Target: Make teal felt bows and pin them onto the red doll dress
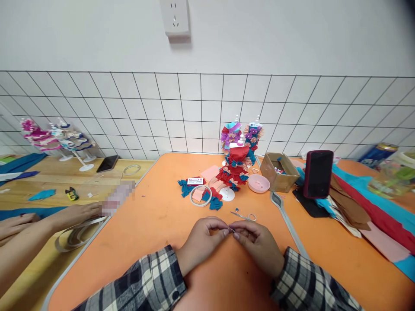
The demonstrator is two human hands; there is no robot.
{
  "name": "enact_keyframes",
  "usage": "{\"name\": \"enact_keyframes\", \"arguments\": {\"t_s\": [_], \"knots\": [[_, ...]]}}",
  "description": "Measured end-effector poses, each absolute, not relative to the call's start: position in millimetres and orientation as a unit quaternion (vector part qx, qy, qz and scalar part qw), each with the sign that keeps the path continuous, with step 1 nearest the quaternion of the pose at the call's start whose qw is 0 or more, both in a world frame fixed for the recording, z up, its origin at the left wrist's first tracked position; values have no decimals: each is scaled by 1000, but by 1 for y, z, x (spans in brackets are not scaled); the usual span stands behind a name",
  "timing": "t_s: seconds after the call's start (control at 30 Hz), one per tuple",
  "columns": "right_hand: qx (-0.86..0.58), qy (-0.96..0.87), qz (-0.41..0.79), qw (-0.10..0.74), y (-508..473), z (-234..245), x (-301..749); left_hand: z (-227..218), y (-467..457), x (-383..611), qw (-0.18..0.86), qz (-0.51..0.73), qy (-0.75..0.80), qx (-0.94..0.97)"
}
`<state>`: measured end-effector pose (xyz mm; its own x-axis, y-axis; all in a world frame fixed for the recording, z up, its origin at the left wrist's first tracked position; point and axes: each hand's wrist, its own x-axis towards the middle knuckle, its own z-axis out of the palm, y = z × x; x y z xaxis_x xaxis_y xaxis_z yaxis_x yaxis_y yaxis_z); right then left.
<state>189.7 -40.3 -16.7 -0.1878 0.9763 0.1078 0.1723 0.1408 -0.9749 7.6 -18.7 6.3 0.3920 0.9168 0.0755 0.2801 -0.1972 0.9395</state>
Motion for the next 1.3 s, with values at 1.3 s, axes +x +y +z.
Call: {"name": "enact_keyframes", "arguments": {"t_s": [1.3], "knots": [[-516, -842, 84, 132, -24, -22, 269, 2, -31, 45, 68, 66, 297, 950]]}}
